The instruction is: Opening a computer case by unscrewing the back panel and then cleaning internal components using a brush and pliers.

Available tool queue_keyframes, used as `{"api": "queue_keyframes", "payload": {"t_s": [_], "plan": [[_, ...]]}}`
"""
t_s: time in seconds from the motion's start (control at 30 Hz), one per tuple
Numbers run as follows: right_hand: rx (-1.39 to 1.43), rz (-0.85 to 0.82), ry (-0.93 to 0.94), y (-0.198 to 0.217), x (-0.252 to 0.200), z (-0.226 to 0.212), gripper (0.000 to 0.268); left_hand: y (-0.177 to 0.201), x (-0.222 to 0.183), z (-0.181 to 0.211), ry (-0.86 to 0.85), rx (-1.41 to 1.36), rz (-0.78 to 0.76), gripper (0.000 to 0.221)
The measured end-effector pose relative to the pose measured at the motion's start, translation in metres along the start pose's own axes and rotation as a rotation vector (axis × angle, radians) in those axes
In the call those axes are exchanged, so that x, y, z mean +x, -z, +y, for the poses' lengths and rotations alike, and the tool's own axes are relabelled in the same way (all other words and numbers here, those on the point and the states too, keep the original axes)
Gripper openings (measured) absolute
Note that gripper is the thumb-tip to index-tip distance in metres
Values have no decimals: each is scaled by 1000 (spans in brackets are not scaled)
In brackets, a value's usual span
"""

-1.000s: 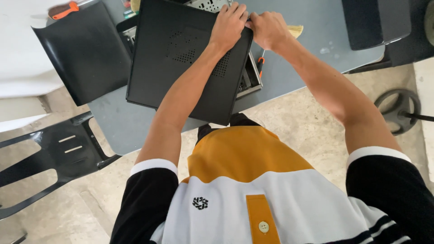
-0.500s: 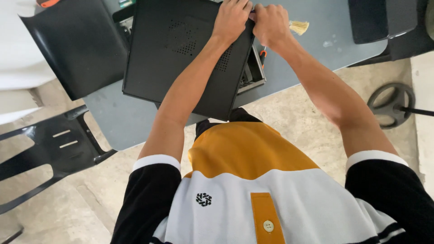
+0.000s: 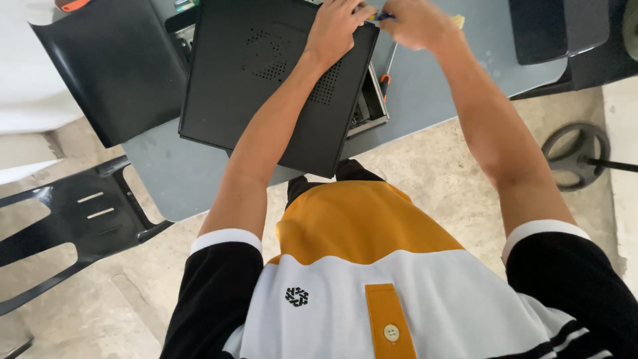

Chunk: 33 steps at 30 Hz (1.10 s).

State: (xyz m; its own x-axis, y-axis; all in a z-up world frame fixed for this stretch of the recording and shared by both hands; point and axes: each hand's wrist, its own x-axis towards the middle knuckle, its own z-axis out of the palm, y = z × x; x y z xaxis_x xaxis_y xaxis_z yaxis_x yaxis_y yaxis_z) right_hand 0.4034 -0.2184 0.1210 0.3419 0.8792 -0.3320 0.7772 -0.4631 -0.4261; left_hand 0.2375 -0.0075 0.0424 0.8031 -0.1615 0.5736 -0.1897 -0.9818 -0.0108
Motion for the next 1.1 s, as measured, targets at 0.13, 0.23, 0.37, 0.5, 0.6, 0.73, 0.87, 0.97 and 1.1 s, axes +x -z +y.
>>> {"api": "queue_keyframes", "payload": {"t_s": [0.13, 0.23, 0.37, 0.5, 0.6, 0.73, 0.87, 0.97, 1.1], "plan": [[160, -4, -22, 14, -15, -4, 18, 8, 2, 0, 1, -19, -67, 91], [259, 51, 87, 4, -20, -9, 14, 10, -4, 1, 2, -47, -94, 67], [136, 239, 295, -30, -17, 13, 13, 7, -6, 1, 0, -177, -42, 44], [115, 373, 455, -34, -15, 10, 16, 8, -3, 1, 6, -248, 28, 37], [103, 367, 489, -30, -15, 2, 22, 8, -3, 0, -2, -276, 70, 34], [63, 377, 524, -38, -8, 5, 8, 7, -4, -1, -6, -269, 80, 32], [-9, 465, 564, -48, -2, 10, 14, 1, -7, 0, -15, -234, 42, 39], [-3, 517, 512, -62, 7, 14, 10, -2, -8, 1, -17, -165, 20, 42], [-237, 565, 394, -74, 10, 14, 16, -9, -7, 8, 41, -31, 49, 46]]}}
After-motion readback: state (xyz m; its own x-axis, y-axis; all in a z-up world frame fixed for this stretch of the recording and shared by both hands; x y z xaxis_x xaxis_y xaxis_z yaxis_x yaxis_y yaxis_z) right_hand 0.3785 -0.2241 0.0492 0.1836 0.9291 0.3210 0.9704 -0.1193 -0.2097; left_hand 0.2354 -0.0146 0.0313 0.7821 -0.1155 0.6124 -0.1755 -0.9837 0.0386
